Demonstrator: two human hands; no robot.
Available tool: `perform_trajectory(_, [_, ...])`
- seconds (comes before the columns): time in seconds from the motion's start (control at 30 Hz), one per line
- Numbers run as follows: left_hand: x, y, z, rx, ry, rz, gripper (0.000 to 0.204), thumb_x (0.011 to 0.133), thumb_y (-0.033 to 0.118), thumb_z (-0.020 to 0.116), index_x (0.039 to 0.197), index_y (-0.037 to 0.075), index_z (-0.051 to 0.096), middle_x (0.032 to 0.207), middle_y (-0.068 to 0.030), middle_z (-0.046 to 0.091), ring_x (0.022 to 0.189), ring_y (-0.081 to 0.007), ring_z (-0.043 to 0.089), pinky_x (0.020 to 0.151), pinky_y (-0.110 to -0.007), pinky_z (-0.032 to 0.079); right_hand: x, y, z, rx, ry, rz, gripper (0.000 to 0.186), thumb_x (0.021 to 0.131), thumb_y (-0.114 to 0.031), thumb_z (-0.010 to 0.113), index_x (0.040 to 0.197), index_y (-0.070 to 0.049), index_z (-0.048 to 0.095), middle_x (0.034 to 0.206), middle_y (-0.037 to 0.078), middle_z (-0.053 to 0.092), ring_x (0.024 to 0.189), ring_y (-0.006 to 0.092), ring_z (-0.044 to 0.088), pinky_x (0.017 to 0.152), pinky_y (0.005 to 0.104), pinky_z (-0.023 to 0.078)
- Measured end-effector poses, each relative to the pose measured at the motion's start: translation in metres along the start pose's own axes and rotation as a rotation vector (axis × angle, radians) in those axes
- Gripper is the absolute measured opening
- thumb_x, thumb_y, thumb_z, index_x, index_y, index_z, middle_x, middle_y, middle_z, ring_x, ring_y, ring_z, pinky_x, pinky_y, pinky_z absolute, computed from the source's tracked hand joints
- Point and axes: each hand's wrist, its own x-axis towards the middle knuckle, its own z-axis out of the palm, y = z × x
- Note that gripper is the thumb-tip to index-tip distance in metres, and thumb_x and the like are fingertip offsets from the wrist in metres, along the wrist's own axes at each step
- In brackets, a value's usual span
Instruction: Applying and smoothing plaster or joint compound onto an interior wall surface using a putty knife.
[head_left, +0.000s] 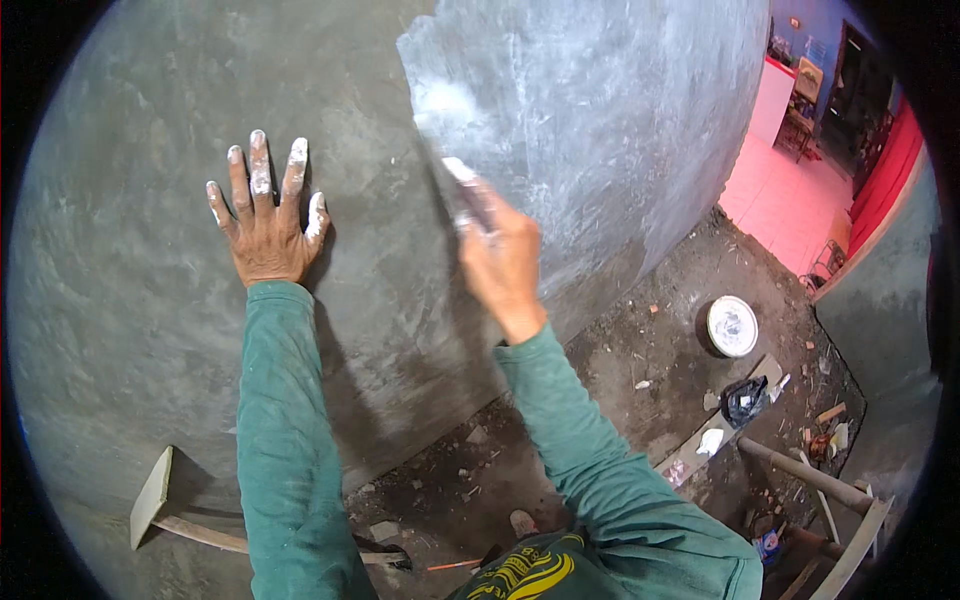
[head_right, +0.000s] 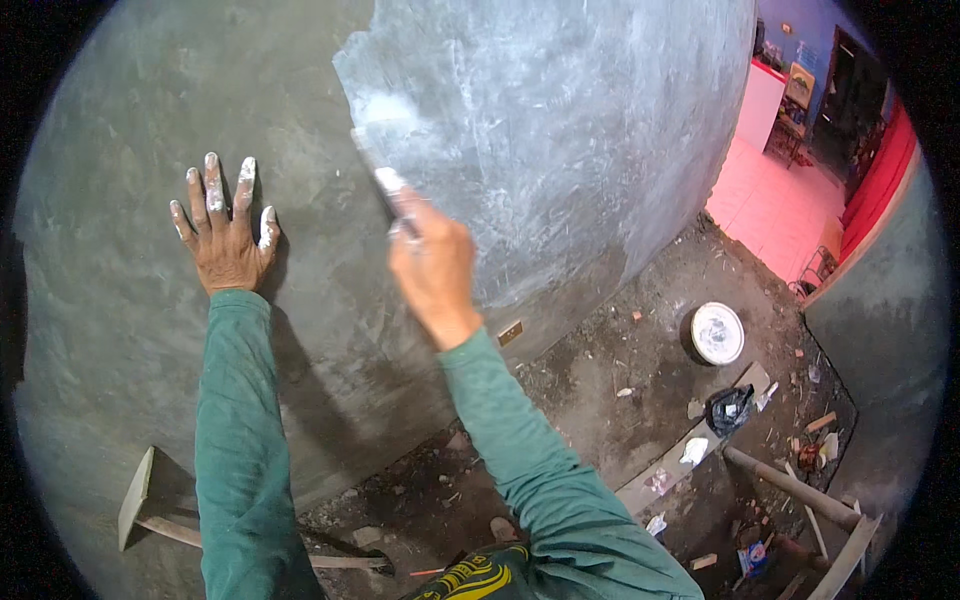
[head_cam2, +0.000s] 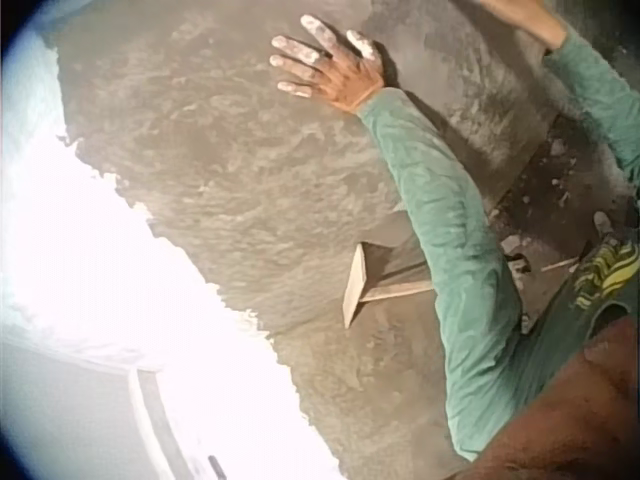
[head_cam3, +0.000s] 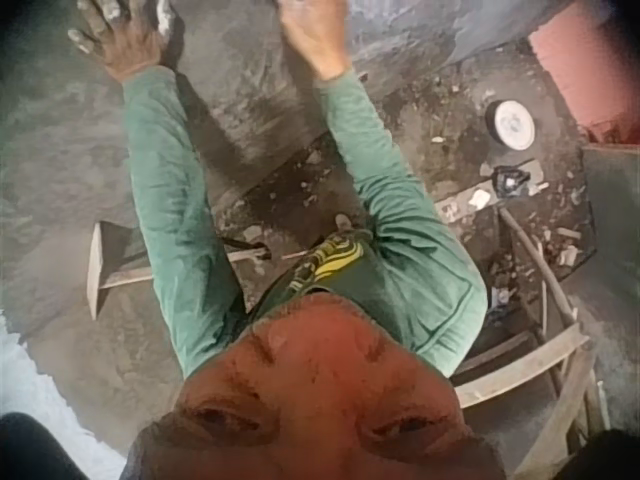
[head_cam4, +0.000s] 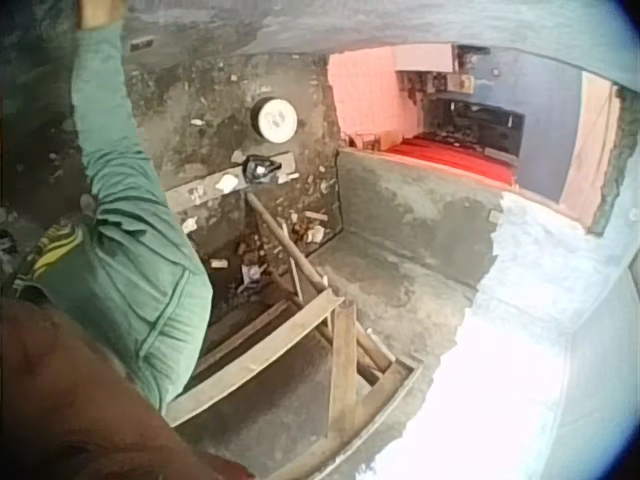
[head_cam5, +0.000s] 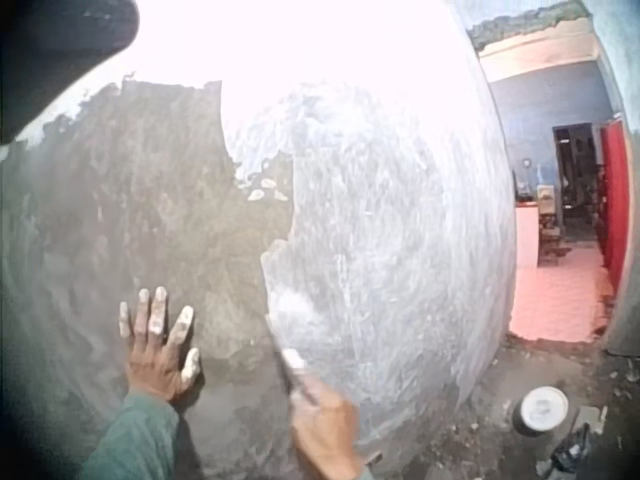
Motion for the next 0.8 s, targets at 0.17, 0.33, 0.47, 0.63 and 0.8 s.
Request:
perform_trajectory(0.17, [0.002,0.002,-0.003,-0.018,-0.001,0.001,0.058,0.087,0.043,0.054,0.143,0.038,0.037,0.158,0.0031,0.021,0.145,-0.0212,0.018,0.119,-0.05,0.008,0.039,0.027,-0.031,-0.163,0.109,0.362,0.045,0.078,-0.001,0.058,0.122,-0.008,0.063,0.097,0.02,0.069,0.085,0.0334,0.069,0.074,0.041,0.052])
perform_trajectory(0.33, [0.004,0.003,-0.002,-0.003,-0.021,0.01,0.061,0.086,0.042,0.056,0.143,0.039,0.037,0.158,0.0028,0.021,0.145,-0.0215,0.019,0.119,-0.05,0.008,0.053,-0.03,0.002,-0.303,0.008,0.06,0.041,0.076,0.0,0.057,0.116,-0.008,0.064,0.087,0.017,0.068,0.077,0.0364,0.066,0.069,0.0447,0.05])
perform_trajectory(0.47, [0.002,0.0,-0.001,-0.013,0.005,0.011,0.062,0.085,0.041,0.056,0.144,0.039,0.037,0.158,0.0023,0.021,0.145,-0.0219,0.019,0.119,-0.05,0.009,0.04,-0.05,0.008,-0.254,-0.103,-0.099,0.045,0.074,0.002,0.058,0.117,-0.011,0.065,0.083,0.018,0.065,0.073,0.0375,0.064,0.063,0.0458,0.048])
perform_trajectory(0.63, [0.0,-0.002,-0.005,0.005,-0.002,0.014,0.063,0.084,0.041,0.056,0.144,0.038,0.036,0.157,0.0008,0.023,0.145,-0.0237,0.02,0.119,-0.051,0.009,0.071,-0.004,-0.041,-0.128,0.112,0.227,0.037,0.081,-0.008,0.058,0.117,-0.01,0.066,0.09,0.024,0.067,0.081,0.0384,0.066,0.072,0.0431,0.051])
perform_trajectory(0.8, [0.005,0.006,-0.002,-0.005,-0.008,0.023,0.063,0.084,0.042,0.056,0.144,0.038,0.035,0.157,-0.0006,0.024,0.144,-0.0247,0.022,0.119,-0.051,0.008,0.102,0.013,-0.034,-0.32,0.122,0.349,0.039,0.079,-0.009,0.059,0.117,-0.011,0.065,0.085,0.023,0.067,0.082,0.04,0.065,0.071,0.0473,0.05])
